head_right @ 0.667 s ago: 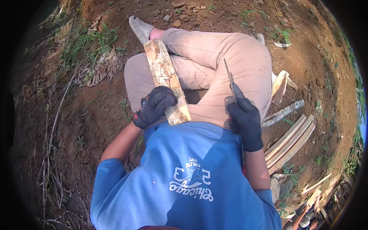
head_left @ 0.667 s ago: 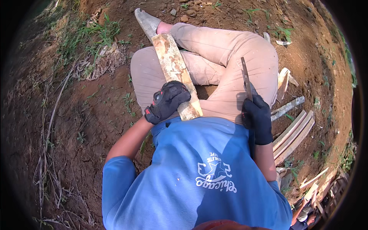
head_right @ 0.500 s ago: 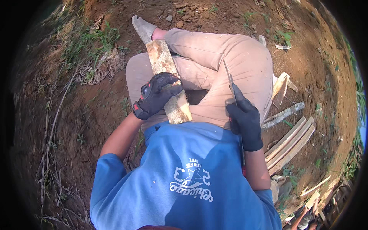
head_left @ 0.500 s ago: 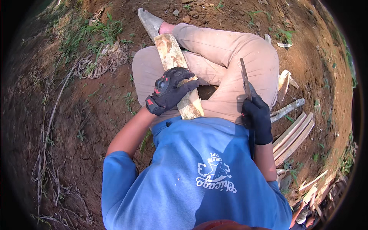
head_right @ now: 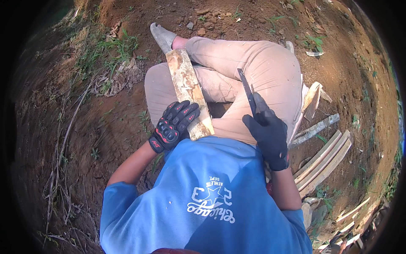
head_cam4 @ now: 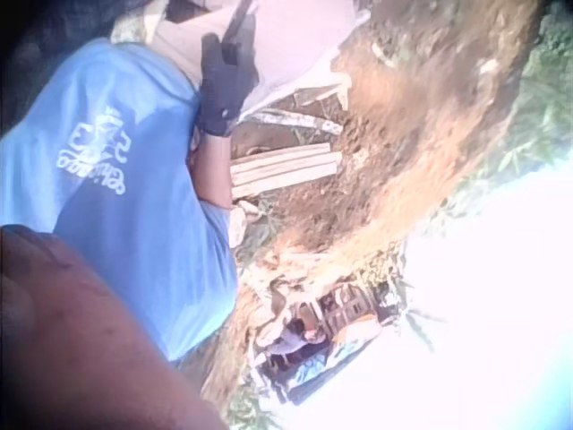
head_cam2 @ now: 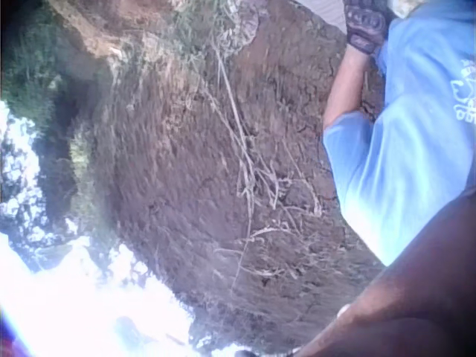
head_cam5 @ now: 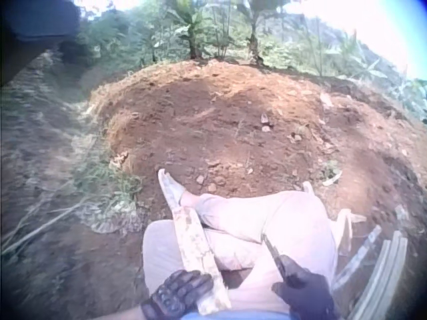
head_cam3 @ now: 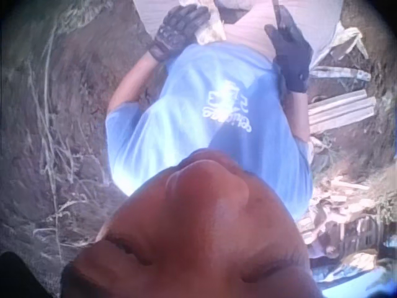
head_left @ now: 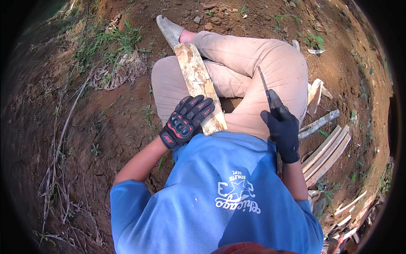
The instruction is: The person uses a hand saw to cut through a piece of wood while sitting on the ground outdoors, holding the wood steady with their hands and legs.
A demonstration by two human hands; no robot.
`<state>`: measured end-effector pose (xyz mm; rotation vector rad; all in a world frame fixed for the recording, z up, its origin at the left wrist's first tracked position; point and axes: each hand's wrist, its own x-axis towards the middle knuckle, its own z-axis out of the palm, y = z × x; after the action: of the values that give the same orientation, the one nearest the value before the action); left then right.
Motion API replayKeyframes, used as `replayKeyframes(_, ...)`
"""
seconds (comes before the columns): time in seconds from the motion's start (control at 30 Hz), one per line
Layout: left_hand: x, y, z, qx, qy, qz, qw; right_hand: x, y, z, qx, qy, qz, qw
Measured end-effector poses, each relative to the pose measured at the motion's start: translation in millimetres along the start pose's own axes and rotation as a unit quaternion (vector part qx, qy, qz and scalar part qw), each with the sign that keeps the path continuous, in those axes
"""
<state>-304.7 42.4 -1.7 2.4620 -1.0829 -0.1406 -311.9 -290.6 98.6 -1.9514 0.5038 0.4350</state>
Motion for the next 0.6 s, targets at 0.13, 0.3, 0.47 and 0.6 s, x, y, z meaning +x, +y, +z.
replayKeyframes(0.13, 12, -14, 18, 0.013, 0.078, 0.025, 0.997, 5, -23, 2, -0.176, 0.063, -0.157, 0.970)
replayKeyframes(0.3, 58, -30, -48, -0.171, 0.346, -0.057, 0.921, 28, -24, 7, -0.386, 0.041, -0.254, 0.886)
replayKeyframes(0.47, 81, -28, -82, -0.370, 0.512, -0.080, 0.771, 25, -40, 20, -0.499, -0.011, -0.277, 0.821)
replayKeyframes(0.6, 103, -12, -82, -0.586, 0.470, -0.067, 0.656, 2, -93, 24, -0.327, -0.012, -0.398, 0.857)
